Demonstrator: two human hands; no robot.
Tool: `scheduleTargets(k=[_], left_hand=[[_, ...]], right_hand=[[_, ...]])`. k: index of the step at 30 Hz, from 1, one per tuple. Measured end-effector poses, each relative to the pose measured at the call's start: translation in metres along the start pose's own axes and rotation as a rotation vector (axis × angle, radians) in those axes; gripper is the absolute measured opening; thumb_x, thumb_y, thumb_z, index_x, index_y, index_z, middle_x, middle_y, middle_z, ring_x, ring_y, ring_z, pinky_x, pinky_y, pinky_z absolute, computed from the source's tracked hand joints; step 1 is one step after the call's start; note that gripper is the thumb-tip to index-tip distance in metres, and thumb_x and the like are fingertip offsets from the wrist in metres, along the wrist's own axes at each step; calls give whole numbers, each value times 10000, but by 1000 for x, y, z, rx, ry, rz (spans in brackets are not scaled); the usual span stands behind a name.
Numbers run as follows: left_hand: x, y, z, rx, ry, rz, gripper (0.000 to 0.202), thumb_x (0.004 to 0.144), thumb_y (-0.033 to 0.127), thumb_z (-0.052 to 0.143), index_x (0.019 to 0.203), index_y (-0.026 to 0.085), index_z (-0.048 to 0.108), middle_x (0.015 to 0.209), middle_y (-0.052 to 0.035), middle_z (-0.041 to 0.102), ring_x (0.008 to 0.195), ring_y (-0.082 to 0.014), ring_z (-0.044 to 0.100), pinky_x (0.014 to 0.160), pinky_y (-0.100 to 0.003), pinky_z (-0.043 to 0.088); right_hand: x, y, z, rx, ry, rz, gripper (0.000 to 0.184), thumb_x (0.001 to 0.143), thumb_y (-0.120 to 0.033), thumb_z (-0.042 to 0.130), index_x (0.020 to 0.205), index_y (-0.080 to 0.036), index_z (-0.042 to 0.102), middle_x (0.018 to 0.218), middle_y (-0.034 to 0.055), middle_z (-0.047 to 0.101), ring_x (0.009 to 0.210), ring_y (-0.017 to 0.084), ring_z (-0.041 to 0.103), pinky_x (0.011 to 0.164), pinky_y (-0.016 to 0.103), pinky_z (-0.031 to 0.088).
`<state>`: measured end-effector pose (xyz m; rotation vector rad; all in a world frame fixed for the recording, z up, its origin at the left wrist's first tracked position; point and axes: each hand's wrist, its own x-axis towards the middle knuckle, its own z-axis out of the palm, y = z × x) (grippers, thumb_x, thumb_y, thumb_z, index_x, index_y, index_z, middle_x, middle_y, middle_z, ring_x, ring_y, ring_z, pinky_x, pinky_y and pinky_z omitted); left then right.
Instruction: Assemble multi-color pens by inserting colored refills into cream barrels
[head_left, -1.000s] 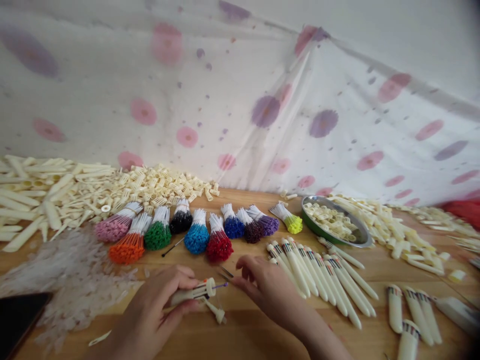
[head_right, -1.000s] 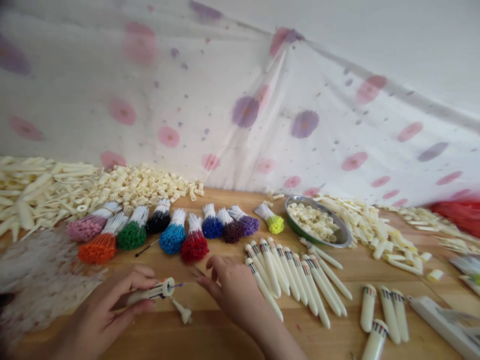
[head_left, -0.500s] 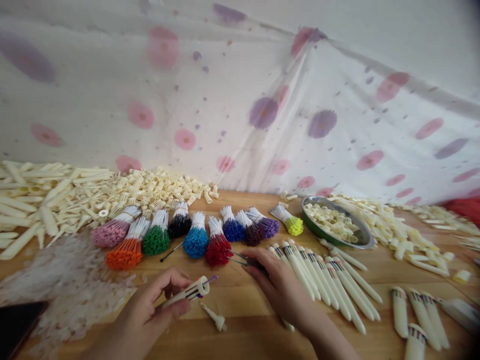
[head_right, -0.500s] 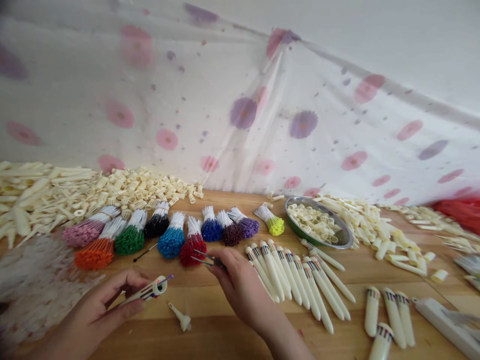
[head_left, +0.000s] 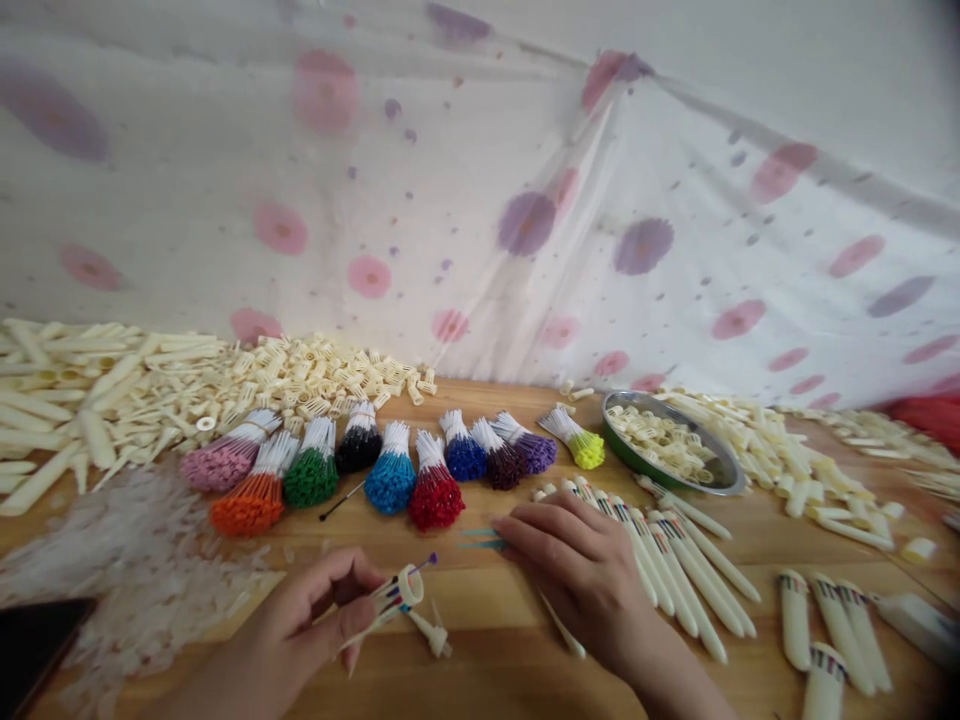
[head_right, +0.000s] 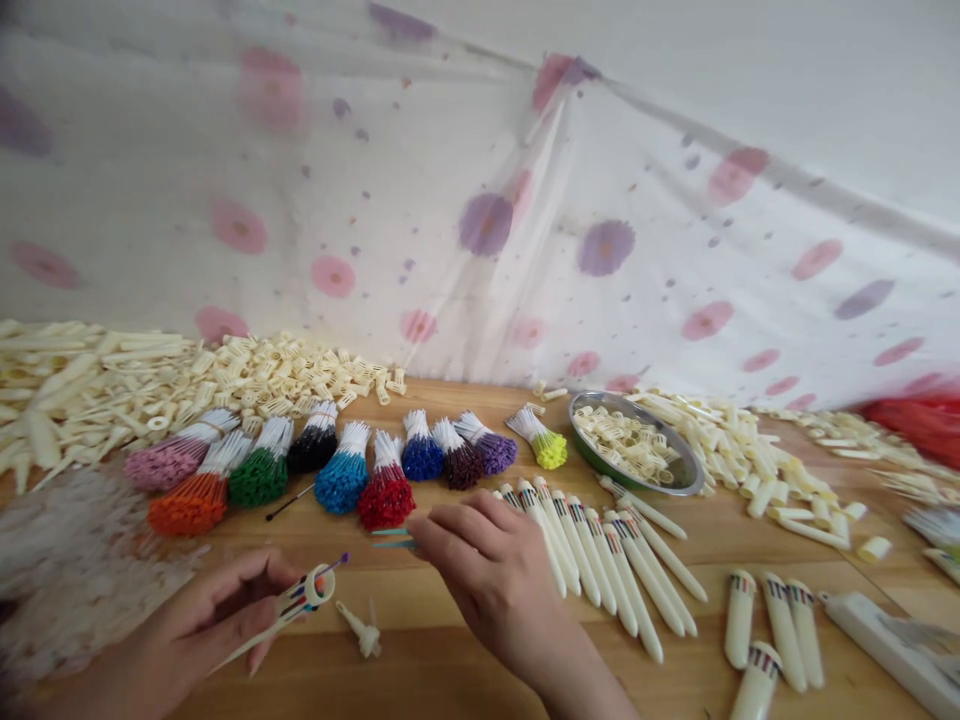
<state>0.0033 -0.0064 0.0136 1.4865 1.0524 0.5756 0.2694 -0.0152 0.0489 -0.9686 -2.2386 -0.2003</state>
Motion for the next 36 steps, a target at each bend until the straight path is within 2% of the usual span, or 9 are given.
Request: scheduleTargets(k=[5,13,16,23,36], left_hand=[[0,6,1,-76,-126,-62,368,846,533,476,855,202,638,729,23,623,498,-75,476,519,-191,421],[-1,0,-2,-160,-179,-35,379,819,553,513,837,199,648,710,18,636,459,-59,461,481,-178,409],[0,1,-2,-190,-211,-25,374,812,551,527,831,199,652,705,13,643,457,-58,461,468,-174,404],[-3,7,0,-187,-197,-37,394,792,573,537,802,198,658,693,11,637,453,-63,444,471,-184,405],[-3,7,1,-226,-219,-37,401,774,587,550,796,196,637,683,23,617,469,-66,434,479,-186,384]], right_hand=[[0,-3,-9,-44,-44,-95,222,919,-146,455,1066,-185,617,915,60,700,770,170,576,657,301,464],[5,-18,-2,135,-89,-34,182,909,-148,490,1027,-183,623,854,41,695,738,159,564,645,286,447],[6,-25,-3,125,-123,-39,193,920,-158,469,1049,-167,611,849,49,691,719,167,548,613,294,427],[5,-29,-5,27,-136,-81,228,947,-187,415,1040,-157,621,802,48,689,673,161,532,571,294,411],[8,-31,-4,81,-119,-100,230,952,-176,393,987,-132,616,749,43,678,644,164,493,536,289,371]])
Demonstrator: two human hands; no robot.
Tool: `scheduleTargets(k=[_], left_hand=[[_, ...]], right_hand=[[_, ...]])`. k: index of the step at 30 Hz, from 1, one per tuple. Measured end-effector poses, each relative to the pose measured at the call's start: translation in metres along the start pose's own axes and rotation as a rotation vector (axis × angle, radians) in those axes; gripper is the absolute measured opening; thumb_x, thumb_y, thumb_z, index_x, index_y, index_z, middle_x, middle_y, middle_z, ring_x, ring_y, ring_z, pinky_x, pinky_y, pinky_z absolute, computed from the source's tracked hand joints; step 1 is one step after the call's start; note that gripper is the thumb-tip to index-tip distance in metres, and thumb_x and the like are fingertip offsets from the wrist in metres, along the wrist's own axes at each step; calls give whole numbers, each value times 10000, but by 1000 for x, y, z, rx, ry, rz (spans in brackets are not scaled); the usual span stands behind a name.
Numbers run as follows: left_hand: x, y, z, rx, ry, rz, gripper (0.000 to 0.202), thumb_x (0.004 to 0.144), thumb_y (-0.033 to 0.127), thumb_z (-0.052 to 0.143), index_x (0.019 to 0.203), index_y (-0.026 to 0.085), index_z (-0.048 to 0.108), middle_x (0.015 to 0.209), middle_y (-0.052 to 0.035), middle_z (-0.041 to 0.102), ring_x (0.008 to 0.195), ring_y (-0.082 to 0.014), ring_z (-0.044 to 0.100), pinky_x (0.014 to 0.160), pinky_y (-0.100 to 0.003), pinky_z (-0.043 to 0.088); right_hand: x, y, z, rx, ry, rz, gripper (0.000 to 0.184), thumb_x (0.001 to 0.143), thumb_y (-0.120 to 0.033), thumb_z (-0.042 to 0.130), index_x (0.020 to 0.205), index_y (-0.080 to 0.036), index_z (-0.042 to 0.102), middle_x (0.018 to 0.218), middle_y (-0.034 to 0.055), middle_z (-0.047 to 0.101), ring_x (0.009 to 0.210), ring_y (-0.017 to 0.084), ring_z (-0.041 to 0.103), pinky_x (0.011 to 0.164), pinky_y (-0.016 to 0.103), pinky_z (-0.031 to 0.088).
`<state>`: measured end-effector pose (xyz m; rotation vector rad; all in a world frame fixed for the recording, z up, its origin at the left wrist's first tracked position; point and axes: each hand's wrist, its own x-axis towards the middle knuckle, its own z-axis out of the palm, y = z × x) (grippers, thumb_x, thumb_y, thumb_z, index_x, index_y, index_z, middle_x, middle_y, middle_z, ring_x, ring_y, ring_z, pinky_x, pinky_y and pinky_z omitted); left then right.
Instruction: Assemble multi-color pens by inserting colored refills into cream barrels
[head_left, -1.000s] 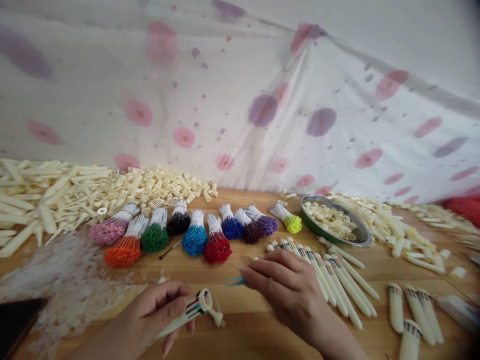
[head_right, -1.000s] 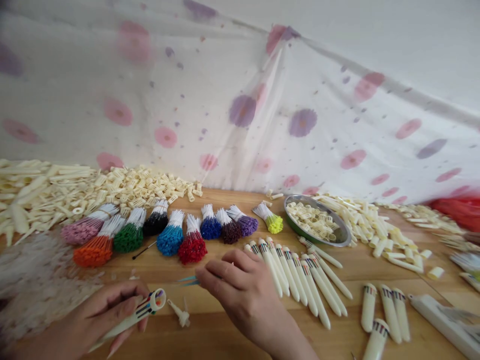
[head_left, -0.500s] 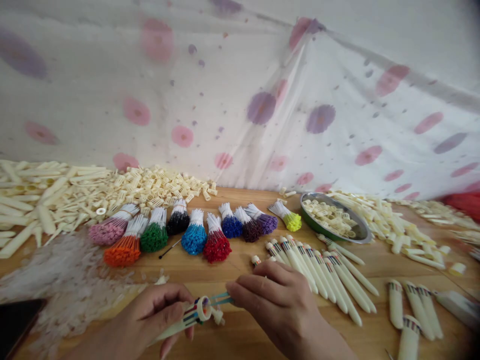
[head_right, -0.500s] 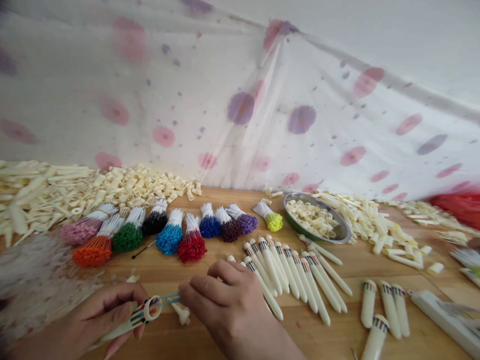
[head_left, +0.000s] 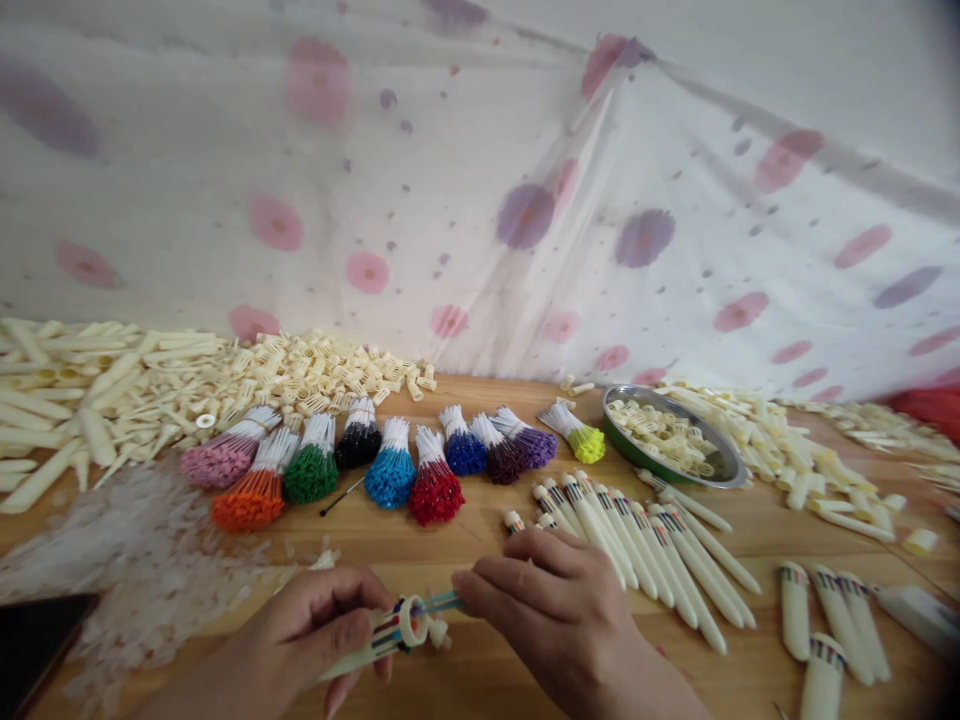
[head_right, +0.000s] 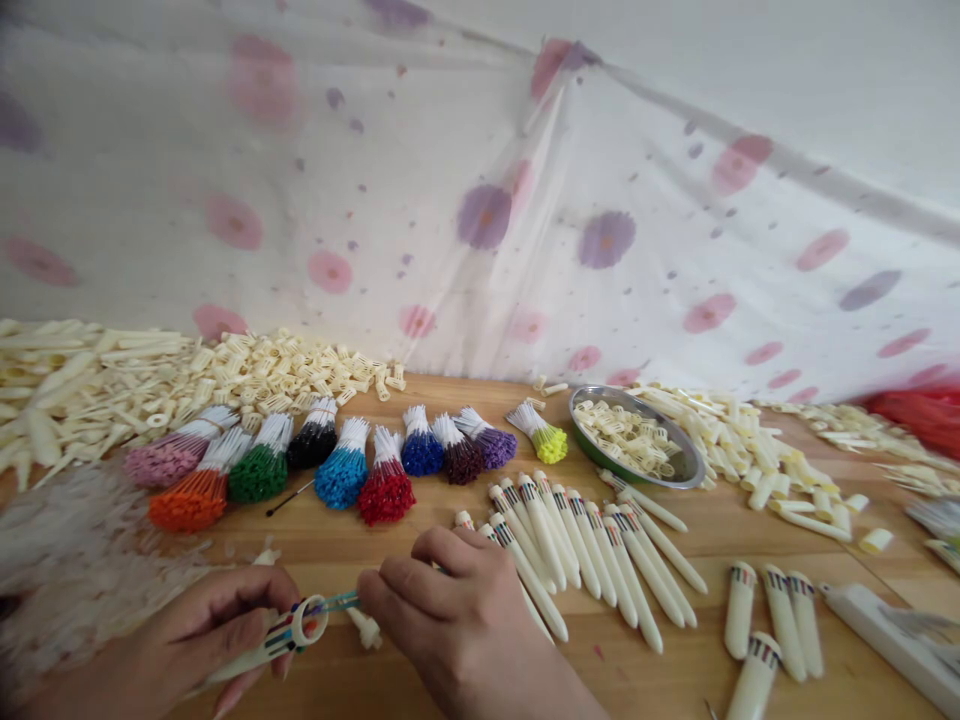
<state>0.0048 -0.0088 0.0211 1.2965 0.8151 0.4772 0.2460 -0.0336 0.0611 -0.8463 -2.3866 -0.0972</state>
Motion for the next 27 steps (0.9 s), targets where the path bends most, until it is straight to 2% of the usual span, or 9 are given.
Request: scheduleTargets(k=[4,7,9,12,15,20,27], left_hand=[[-1,-5,-2,111,60,61,314,789,523,579,830,216,631,741,21,615,579,-105,521,546,-205,435],[-1,-11,-2,297,170,175,141,804,384,620,837,247,630,791,23,619,759,-154,582,682,-238,470],[0,-13,-2,375,221,263,58,797,307,635,831,263,619,810,29,624,804,-164,602,717,-244,480],[1,-13,1,477,288,424,97,787,225,642,854,283,601,835,39,644,796,-153,630,701,-220,493],[0,-9,5,567,352,562,149,761,204,673,858,293,602,810,49,656,745,-135,645,673,-194,497],[-4,-6,9,595,383,567,159,755,195,687,857,295,618,810,44,661,732,-130,655,687,-197,515],[1,-10,5,320,329,554,222,706,145,725,819,315,637,788,64,674,763,-134,654,670,-177,520]], right_hand=[[0,-2,4,100,-8,86,189,912,-114,442,914,-141,629,685,31,643,604,149,483,541,274,374],[1,-3,7,155,-13,184,192,899,-108,462,844,-163,637,645,14,627,594,136,500,577,263,399],[2,-4,8,178,-1,217,202,907,-128,460,822,-172,638,640,11,628,592,130,517,584,256,409],[2,-5,9,194,31,224,202,912,-141,459,826,-178,637,647,9,635,583,123,522,583,250,413],[0,-6,10,182,34,173,190,907,-119,462,844,-165,635,648,16,632,572,125,505,547,248,392],[-1,-7,11,165,57,96,161,878,-75,489,902,-143,632,685,34,647,586,136,493,535,255,392],[3,-10,3,100,36,94,145,874,-86,510,943,-135,628,714,37,655,620,141,529,561,257,433]])
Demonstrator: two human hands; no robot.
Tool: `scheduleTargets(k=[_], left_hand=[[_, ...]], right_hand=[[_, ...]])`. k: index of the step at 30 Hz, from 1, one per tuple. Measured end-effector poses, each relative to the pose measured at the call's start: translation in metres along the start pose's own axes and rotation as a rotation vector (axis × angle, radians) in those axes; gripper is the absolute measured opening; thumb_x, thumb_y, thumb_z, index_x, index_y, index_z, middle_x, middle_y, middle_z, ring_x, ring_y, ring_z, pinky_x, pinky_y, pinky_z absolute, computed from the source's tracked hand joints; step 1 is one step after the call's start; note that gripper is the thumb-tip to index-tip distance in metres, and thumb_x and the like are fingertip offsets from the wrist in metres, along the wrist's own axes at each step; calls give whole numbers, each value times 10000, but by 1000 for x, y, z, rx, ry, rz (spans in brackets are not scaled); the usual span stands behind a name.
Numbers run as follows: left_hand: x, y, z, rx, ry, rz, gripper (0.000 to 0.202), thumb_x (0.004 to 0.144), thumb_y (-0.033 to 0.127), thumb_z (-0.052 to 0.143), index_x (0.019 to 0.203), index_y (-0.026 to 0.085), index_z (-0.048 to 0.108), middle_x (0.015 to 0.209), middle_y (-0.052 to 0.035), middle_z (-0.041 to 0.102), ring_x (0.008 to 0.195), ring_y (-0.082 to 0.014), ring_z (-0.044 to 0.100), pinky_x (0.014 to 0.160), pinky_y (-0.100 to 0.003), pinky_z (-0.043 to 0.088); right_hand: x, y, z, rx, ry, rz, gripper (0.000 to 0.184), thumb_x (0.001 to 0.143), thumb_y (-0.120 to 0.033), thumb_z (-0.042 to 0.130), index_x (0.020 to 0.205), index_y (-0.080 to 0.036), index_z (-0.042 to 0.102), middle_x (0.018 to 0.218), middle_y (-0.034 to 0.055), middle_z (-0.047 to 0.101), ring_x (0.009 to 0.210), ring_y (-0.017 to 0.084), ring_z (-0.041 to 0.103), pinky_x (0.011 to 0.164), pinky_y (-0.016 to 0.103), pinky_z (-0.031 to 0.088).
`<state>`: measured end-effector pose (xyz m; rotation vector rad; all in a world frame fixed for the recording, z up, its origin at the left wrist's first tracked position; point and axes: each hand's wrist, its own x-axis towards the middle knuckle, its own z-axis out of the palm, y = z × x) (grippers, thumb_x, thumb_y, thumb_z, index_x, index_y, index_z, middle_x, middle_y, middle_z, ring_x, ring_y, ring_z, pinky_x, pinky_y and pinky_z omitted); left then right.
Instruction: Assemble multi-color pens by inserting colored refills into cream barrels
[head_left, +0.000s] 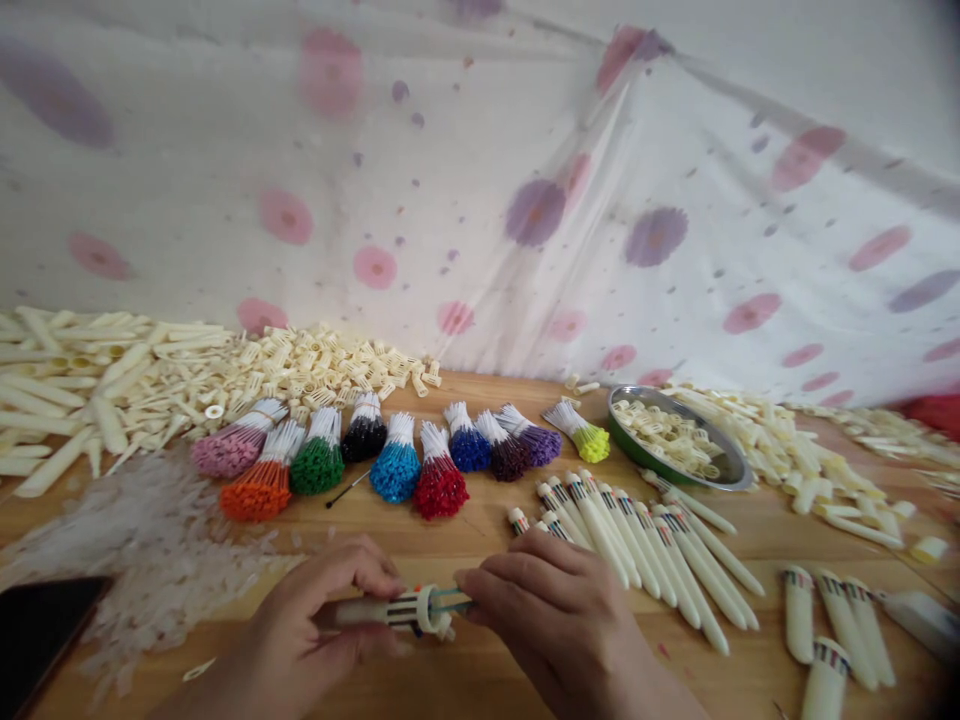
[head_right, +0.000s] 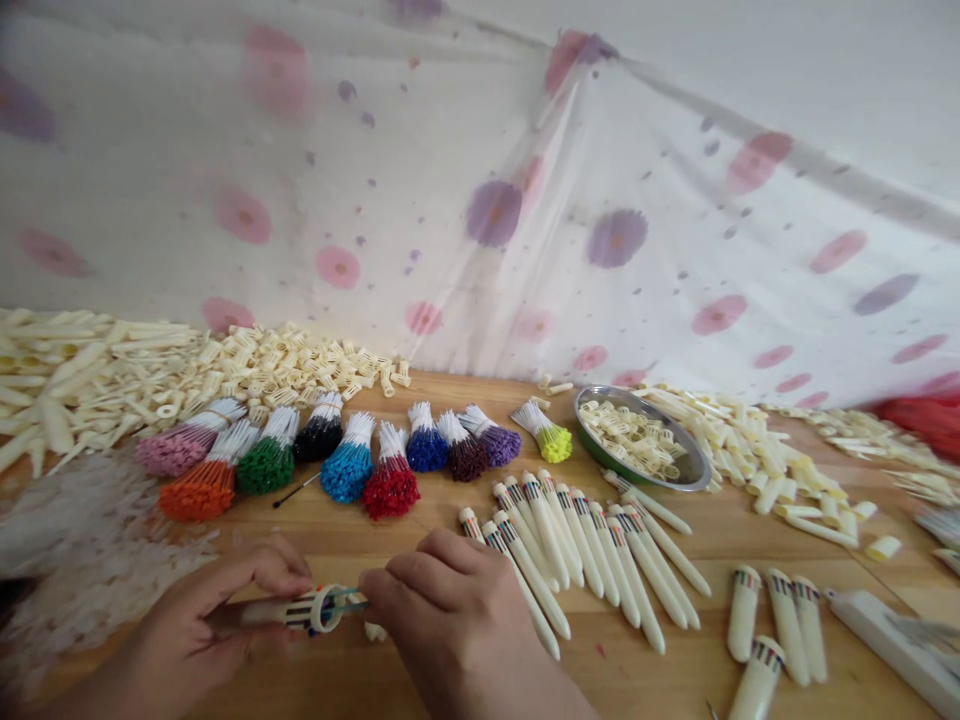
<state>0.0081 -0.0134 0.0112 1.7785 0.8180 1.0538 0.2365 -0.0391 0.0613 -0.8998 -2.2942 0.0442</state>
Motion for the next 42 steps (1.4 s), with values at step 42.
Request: scheduleTargets(k=[42], left_hand=[[1,7,0,-59,106,-61,290,642,65,730,763,322,673,800,62,688,756,-130,670,672,-175,537]], right_hand=[[-3,-1,13,-14,170,-49,135,871,-87,512,919,-123,633,692,44,680,568,126,567,521,240,466]])
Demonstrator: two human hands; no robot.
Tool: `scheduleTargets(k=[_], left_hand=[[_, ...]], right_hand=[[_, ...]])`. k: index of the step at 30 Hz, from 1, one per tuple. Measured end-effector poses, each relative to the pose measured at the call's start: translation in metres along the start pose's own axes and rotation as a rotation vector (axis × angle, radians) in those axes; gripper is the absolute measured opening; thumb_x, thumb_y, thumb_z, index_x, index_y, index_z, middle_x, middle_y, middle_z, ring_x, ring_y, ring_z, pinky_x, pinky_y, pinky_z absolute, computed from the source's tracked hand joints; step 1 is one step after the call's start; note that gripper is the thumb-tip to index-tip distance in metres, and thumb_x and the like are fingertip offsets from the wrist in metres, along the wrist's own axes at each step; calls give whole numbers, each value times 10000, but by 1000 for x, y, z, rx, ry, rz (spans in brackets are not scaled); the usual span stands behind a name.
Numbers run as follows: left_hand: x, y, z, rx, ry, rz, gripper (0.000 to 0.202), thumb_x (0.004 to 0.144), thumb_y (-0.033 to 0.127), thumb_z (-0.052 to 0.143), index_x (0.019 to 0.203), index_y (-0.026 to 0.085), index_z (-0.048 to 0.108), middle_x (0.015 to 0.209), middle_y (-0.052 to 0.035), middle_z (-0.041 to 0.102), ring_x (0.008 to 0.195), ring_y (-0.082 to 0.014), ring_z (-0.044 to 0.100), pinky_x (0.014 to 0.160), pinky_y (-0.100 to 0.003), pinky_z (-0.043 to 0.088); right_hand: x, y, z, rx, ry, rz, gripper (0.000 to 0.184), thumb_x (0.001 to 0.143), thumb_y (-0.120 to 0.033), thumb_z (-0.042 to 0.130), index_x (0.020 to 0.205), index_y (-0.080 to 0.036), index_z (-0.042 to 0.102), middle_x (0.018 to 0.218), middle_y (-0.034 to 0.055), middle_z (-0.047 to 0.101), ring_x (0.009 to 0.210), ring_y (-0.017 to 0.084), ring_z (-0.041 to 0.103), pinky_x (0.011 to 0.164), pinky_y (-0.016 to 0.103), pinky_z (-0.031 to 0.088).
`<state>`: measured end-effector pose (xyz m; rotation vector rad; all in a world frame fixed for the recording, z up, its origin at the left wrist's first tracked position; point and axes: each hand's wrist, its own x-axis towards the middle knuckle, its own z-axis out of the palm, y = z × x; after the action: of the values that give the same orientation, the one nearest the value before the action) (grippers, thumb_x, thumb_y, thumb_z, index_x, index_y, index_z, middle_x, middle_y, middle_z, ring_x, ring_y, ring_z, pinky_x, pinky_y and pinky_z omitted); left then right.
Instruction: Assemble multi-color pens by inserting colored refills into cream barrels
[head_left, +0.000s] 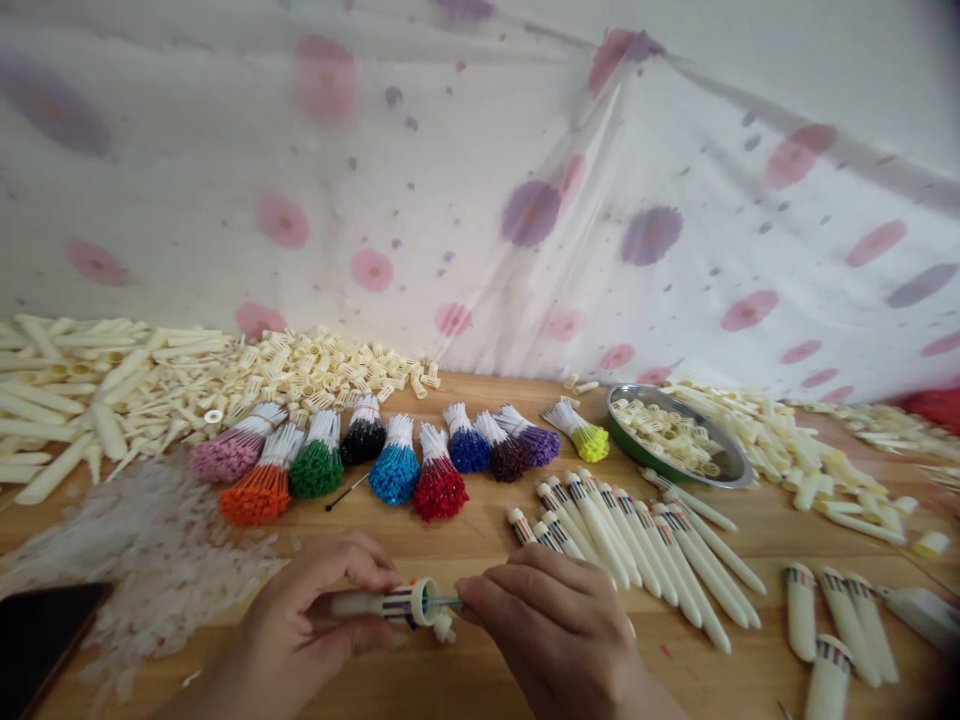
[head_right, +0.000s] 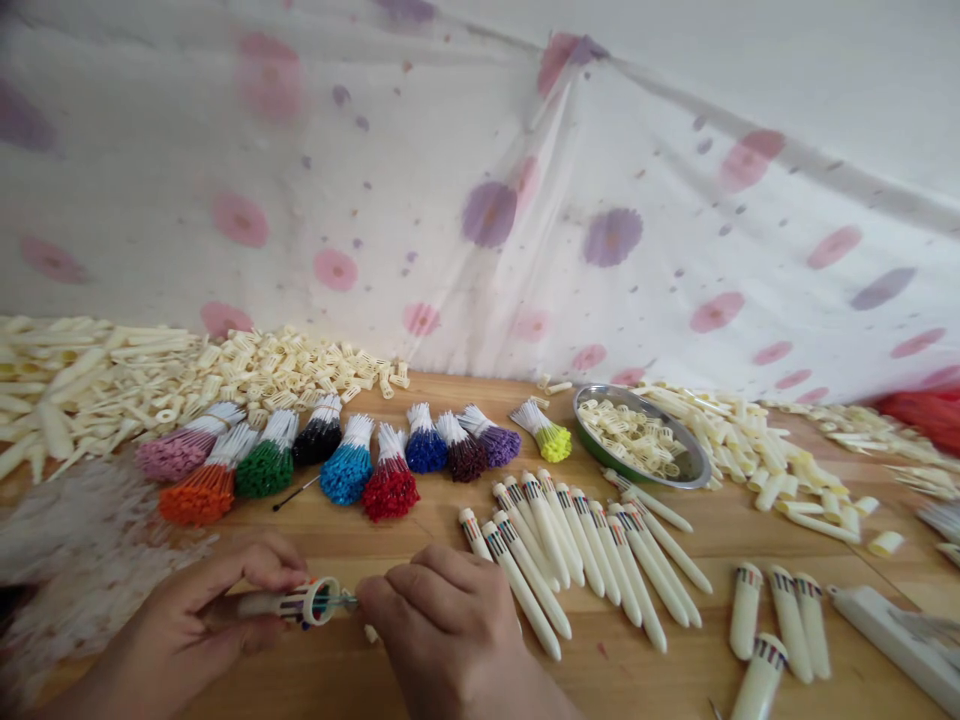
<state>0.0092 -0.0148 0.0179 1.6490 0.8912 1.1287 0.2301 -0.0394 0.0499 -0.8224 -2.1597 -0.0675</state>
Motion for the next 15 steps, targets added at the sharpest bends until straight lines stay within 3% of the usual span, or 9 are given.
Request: scheduleTargets(k=[5,9,11,15], left_hand=[[2,2,0,95,68,-22,238,639,91,718,745,299,673,778,46,687,741,-147,683,640,-182,549],[5,3,-1,180,99,-75,126,665,162,697,716,270,659,764,20,679,749,-177,680,602,-211,557],[7,3,-4,224,131,-93,77,670,207,694,715,257,656,762,8,688,756,-188,681,619,-223,556],[7,-2,-12,312,220,-117,121,673,334,698,753,254,654,783,9,721,743,-190,686,648,-214,544]], right_hand=[[-1,3,-4,1,-29,15,111,863,-84,539,920,-115,629,729,49,680,607,139,571,561,252,457],[-3,16,-3,-39,-87,157,109,887,-160,533,925,-150,635,793,47,685,685,157,596,617,263,460],[-6,27,3,-103,-190,313,107,880,-180,545,928,-175,640,824,38,689,722,162,622,639,261,469],[-15,41,26,-336,-515,626,46,838,-180,599,832,-177,645,799,50,688,746,216,644,618,287,470]])
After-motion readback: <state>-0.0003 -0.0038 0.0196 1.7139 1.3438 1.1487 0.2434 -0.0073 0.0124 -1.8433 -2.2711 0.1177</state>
